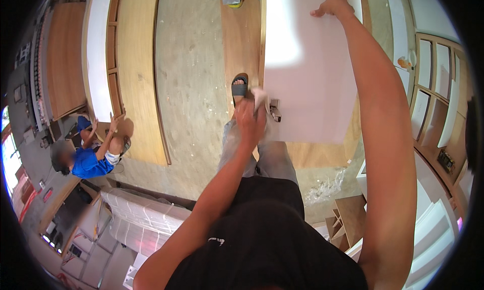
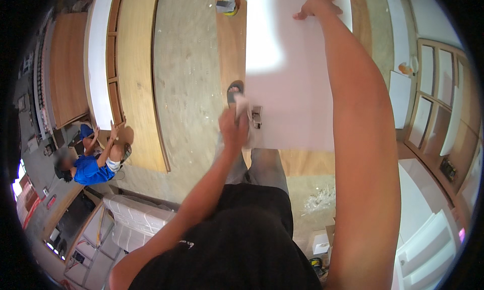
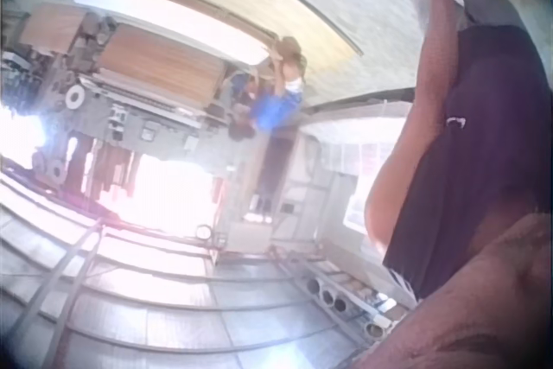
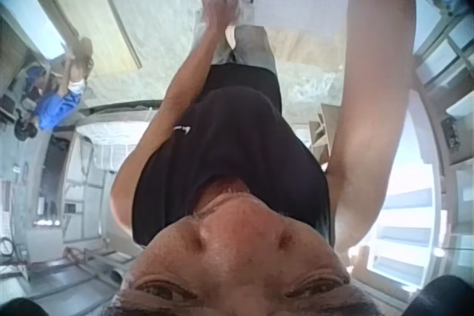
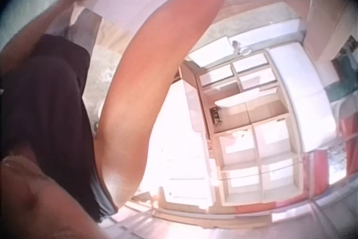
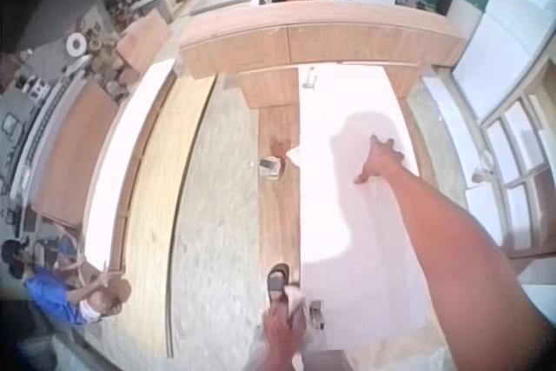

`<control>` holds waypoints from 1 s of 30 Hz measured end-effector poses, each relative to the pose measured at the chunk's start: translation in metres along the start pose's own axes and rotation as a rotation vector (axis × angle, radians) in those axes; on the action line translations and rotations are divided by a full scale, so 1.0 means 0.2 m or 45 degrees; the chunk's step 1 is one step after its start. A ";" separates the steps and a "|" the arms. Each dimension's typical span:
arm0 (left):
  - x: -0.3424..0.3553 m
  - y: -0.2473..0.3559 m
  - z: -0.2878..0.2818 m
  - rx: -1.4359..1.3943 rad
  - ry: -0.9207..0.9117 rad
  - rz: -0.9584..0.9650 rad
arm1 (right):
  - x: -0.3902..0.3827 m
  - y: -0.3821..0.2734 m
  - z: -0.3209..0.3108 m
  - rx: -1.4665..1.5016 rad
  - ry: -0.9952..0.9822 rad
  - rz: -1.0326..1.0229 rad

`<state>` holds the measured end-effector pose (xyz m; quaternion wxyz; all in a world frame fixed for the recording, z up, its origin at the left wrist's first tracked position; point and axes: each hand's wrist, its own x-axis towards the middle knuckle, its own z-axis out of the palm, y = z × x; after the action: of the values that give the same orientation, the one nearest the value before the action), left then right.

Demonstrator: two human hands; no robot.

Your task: The person applies a white substance to a white cabinet door using a putty knife, spreads it evenly, and then wipes the surface with a cloth. The person also stirs a small container of white paste with a stick.

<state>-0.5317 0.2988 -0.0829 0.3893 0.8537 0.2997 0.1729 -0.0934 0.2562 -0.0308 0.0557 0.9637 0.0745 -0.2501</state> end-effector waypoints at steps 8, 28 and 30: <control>1.30 0.12 0.31 0.020 0.029 0.091 | -0.01 -0.07 -0.01 0.024 -0.006 -0.149; 2.90 0.25 0.83 -0.061 0.213 0.047 | -0.07 -0.13 -0.15 0.339 -0.030 0.060; 3.17 0.35 0.86 0.022 0.134 0.037 | -0.06 -0.13 -0.16 0.333 -0.035 0.067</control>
<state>0.0679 0.5764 -0.1001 0.3631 0.8509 0.3087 0.2208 -0.0932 0.2840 0.0012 -0.0627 0.9609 0.0152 -0.2693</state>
